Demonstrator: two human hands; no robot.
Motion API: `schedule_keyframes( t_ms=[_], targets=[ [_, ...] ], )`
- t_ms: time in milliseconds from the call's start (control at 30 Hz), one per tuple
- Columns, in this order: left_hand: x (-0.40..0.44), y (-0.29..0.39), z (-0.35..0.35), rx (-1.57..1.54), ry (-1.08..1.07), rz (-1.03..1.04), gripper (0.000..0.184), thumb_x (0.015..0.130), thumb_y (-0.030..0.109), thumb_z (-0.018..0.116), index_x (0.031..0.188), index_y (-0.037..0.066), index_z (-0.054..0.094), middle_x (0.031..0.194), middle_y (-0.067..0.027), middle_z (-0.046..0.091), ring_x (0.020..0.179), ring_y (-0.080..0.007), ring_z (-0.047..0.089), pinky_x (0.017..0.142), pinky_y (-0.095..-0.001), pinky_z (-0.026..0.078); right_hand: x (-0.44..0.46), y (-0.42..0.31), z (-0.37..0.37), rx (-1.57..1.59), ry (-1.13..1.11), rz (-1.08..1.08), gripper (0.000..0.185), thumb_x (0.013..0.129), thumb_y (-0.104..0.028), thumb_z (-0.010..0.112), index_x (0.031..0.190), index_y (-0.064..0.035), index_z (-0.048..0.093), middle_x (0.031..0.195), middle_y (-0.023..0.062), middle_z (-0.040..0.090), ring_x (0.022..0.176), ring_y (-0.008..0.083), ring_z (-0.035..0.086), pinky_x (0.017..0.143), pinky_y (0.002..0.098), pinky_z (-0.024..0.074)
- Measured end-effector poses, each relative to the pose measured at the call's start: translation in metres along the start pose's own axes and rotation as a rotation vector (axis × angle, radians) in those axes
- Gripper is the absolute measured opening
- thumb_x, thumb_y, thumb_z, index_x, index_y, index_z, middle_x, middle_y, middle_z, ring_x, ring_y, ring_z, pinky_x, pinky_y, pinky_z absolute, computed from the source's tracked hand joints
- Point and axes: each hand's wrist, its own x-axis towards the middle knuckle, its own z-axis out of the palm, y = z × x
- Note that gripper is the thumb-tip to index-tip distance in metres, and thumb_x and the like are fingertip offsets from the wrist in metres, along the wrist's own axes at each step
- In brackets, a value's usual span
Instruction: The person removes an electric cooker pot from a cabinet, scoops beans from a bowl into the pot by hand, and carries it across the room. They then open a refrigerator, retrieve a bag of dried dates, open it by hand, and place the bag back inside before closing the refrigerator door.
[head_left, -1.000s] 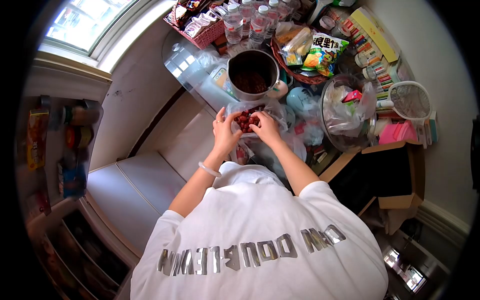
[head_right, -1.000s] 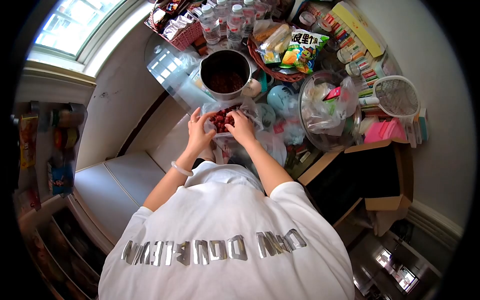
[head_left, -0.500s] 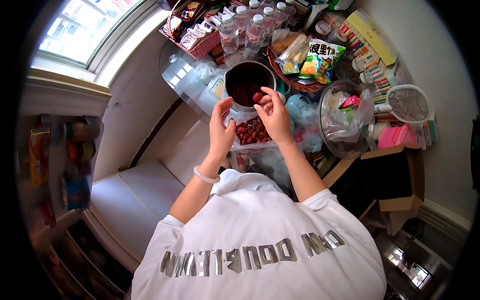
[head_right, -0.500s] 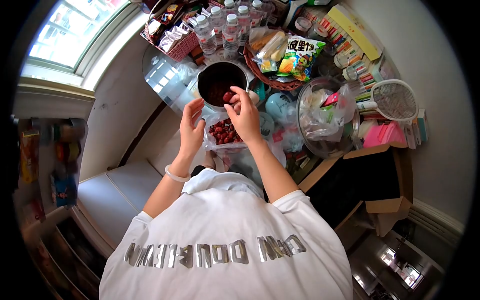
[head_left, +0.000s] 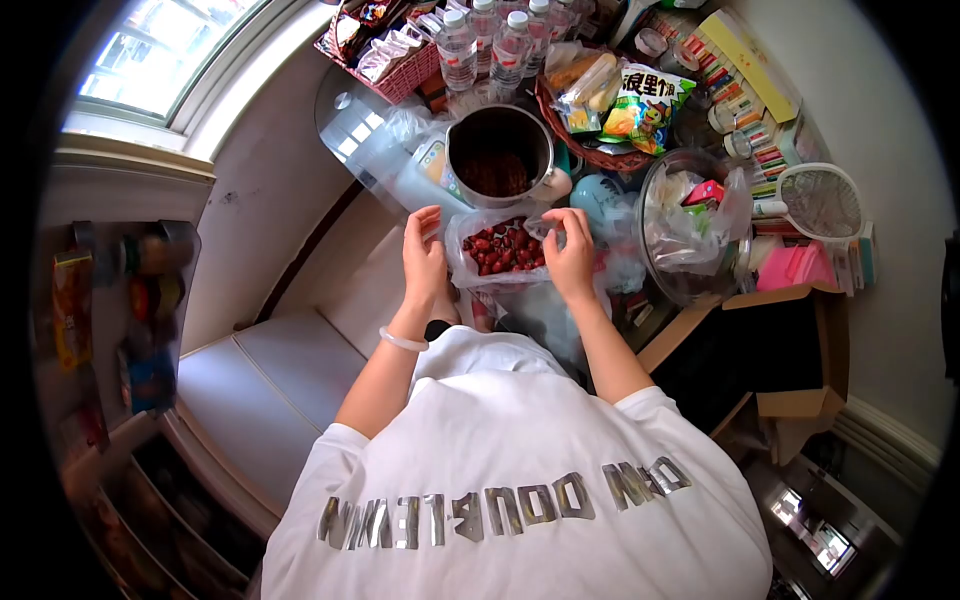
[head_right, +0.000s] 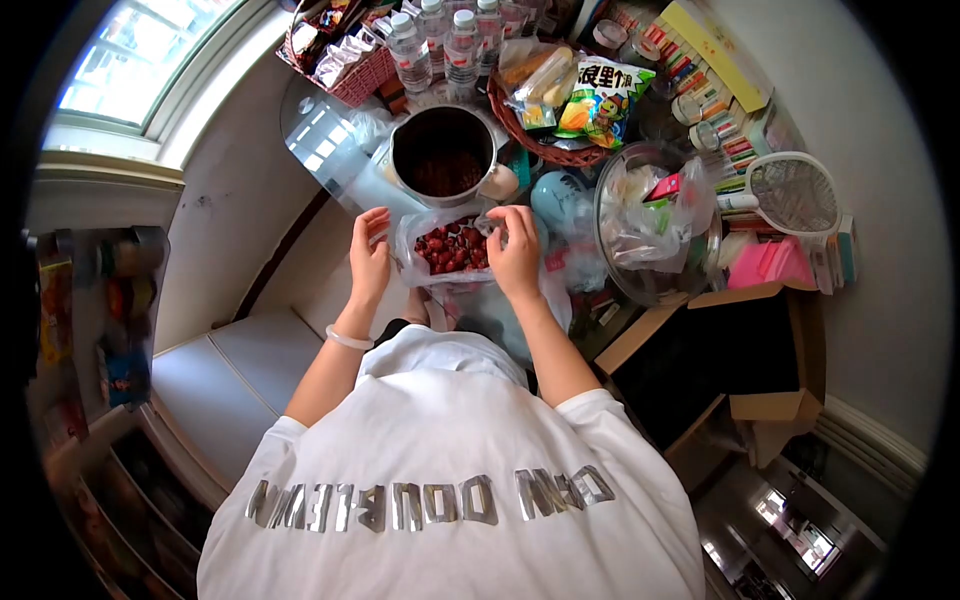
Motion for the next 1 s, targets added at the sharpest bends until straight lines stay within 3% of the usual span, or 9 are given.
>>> schedule_keyframes(
  t_ms=[133, 300, 433, 567, 600, 733, 833, 967, 1000],
  targets=[
    [-0.009, -0.045, -0.006, 0.169, -0.059, -0.122, 0.068, 0.071, -0.019, 0.041, 0.133, 0.009, 0.050, 0.126, -0.0141, 0.055, 0.107, -0.0243, 0.059, 0.097, -0.0340, 0.047, -0.016, 0.019, 0.001, -0.324, -0.008, 0.012, 0.053, 0.071, 0.009, 0.054, 0.121, -0.0082, 0.058, 0.131, 0.0148, 0.048, 0.124, 0.0378, 0.044, 0.103, 0.0463, 0.0375],
    [-0.024, -0.048, 0.002, 0.283, -0.235, -0.140, 0.085, 0.070, -0.019, 0.051, 0.147, 0.017, 0.040, 0.129, -0.0164, 0.049, 0.097, -0.0250, 0.057, 0.092, -0.0341, 0.049, -0.032, 0.026, 0.007, -0.567, -0.221, 0.153, 0.071, 0.072, 0.009, 0.059, 0.138, -0.0119, 0.045, 0.142, 0.0164, 0.038, 0.127, 0.0424, 0.041, 0.102, 0.0511, 0.0409],
    [-0.032, -0.045, 0.016, 0.365, -0.350, 0.010, 0.089, 0.070, -0.009, 0.066, 0.150, 0.017, 0.035, 0.146, -0.0169, 0.037, 0.118, -0.0360, 0.055, 0.099, -0.0379, 0.048, -0.043, 0.037, 0.018, -0.511, -0.340, 0.209, 0.074, 0.075, 0.007, 0.062, 0.143, -0.0123, 0.038, 0.142, 0.0184, 0.035, 0.128, 0.0435, 0.040, 0.096, 0.0517, 0.0481],
    [-0.041, -0.044, 0.027, 0.424, -0.417, 0.101, 0.093, 0.069, 0.003, 0.076, 0.150, 0.016, 0.033, 0.154, -0.0176, 0.025, 0.134, -0.0392, 0.043, 0.106, -0.0395, 0.046, -0.052, 0.040, 0.025, -0.407, -0.451, 0.312, 0.061, 0.076, 0.007, 0.062, 0.132, -0.0073, 0.044, 0.133, 0.0205, 0.046, 0.117, 0.0424, 0.053, 0.092, 0.0483, 0.0499],
    [-0.043, -0.041, 0.029, 0.394, -0.446, 0.112, 0.096, 0.068, 0.002, 0.077, 0.151, 0.016, 0.032, 0.156, -0.0175, 0.023, 0.135, -0.0404, 0.042, 0.105, -0.0409, 0.046, -0.057, 0.037, 0.028, -0.345, -0.330, 0.213, 0.043, 0.077, 0.006, 0.061, 0.118, -0.0047, 0.055, 0.116, 0.0201, 0.058, 0.105, 0.0419, 0.060, 0.088, 0.0474, 0.0504],
    [-0.055, -0.036, 0.037, 0.308, -0.542, 0.121, 0.099, 0.066, 0.001, 0.079, 0.152, 0.017, 0.031, 0.154, -0.0203, 0.025, 0.136, -0.0423, 0.040, 0.107, -0.0433, 0.044, -0.064, 0.022, 0.037, -0.111, -0.350, 0.180, 0.016, 0.080, -0.002, 0.057, 0.094, -0.0041, 0.066, 0.094, 0.0180, 0.066, 0.092, 0.0403, 0.064, 0.080, 0.0493, 0.0506],
    [-0.066, -0.035, 0.046, 0.297, -0.574, 0.299, 0.100, 0.066, 0.001, 0.079, 0.152, 0.015, 0.030, 0.152, -0.0209, 0.029, 0.135, -0.0414, 0.041, 0.107, -0.0429, 0.043, -0.067, -0.008, 0.037, -0.121, -0.413, 0.147, 0.015, 0.081, -0.005, 0.057, 0.094, -0.0039, 0.065, 0.097, 0.0185, 0.067, 0.092, 0.0414, 0.063, 0.078, 0.0508, 0.0506],
    [-0.070, -0.028, 0.046, 0.192, -0.397, 0.178, 0.049, 0.076, 0.001, 0.069, 0.124, 0.003, 0.057, 0.123, -0.0189, 0.057, 0.115, -0.0373, 0.056, 0.095, -0.0449, 0.046, -0.064, -0.032, 0.022, 0.033, -0.413, -0.023, 0.012, 0.080, -0.005, 0.059, 0.089, -0.0017, 0.065, 0.095, 0.0191, 0.067, 0.095, 0.0388, 0.064, 0.081, 0.0451, 0.0510],
    [-0.069, -0.024, 0.045, 0.248, -0.357, 0.341, 0.021, 0.082, 0.003, 0.063, 0.102, 0.000, 0.061, 0.097, -0.0136, 0.063, 0.094, -0.0299, 0.062, 0.083, -0.0401, 0.050, -0.061, -0.039, 0.015, -0.016, -0.476, -0.077, 0.020, 0.077, 0.001, 0.055, 0.096, -0.0008, 0.060, 0.096, 0.0187, 0.068, 0.094, 0.0371, 0.065, 0.083, 0.0427, 0.0513]
  ],
)
